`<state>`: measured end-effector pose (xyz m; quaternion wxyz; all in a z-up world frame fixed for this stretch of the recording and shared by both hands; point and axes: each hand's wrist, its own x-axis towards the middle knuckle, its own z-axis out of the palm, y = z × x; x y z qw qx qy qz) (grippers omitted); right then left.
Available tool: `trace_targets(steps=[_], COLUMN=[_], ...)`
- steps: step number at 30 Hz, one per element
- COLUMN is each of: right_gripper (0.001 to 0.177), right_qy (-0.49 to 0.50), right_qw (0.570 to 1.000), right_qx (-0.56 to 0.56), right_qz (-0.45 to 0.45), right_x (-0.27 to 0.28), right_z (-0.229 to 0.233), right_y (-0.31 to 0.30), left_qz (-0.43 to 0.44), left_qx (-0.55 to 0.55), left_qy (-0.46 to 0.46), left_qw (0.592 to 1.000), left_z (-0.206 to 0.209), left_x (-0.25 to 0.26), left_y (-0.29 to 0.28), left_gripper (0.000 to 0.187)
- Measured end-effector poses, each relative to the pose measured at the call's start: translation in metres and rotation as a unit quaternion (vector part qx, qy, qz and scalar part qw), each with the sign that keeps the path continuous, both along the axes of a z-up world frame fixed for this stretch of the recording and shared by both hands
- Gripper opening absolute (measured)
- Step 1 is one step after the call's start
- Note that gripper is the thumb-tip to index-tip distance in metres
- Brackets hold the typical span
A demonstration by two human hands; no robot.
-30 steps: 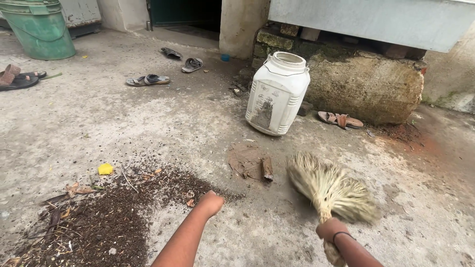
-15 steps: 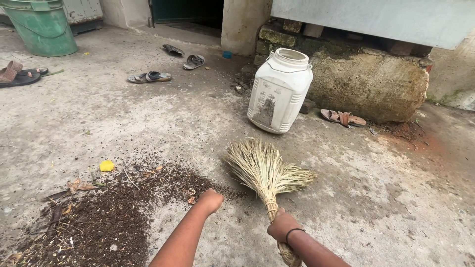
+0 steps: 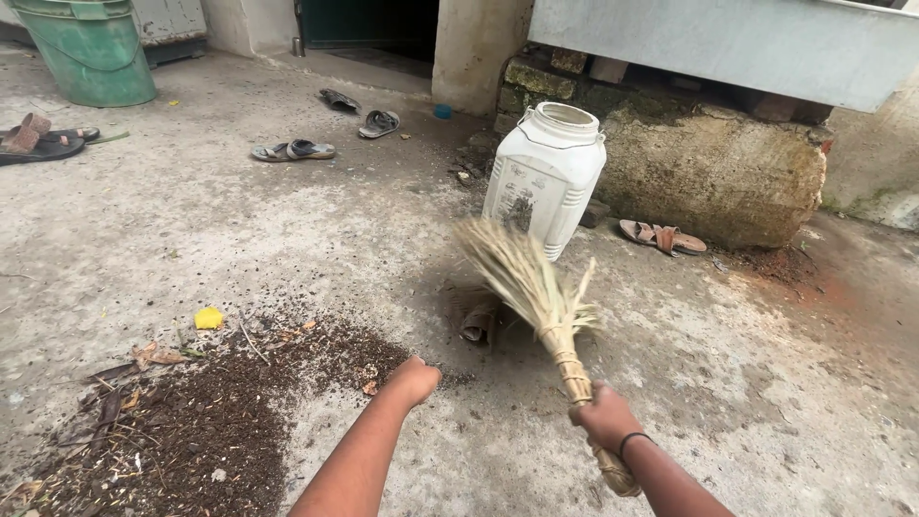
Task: Sweeping dirt and leaves from a concrete floor using a traditional handheld broom.
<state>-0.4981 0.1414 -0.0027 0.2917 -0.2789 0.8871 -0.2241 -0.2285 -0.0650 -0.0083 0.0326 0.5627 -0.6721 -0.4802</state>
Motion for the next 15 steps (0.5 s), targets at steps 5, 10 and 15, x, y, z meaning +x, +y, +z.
trace_targets(steps=[5, 10, 15], right_gripper=[0.058, 0.054, 0.060], right_qy=[0.134, 0.168, 0.181], right_qw=[0.986, 0.952, 0.956], right_qx=[0.101, 0.254, 0.194], right_qz=[-0.008, 0.043, 0.124], right_x=[-0.031, -0.048, 0.035], right_z=[-0.034, -0.105, -0.079], right_y=[0.005, -0.001, -0.027], left_qz=[-0.009, -0.007, -0.014], left_qx=[-0.034, -0.034, -0.061], left_qy=[0.013, 0.015, 0.010], left_qw=[0.999, 0.999, 0.998], left_z=[-0.036, -0.047, -0.069], left_x=[0.003, 0.011, 0.007], left_y=[-0.024, -0.031, -0.043], left_gripper=[0.053, 0.049, 0.051])
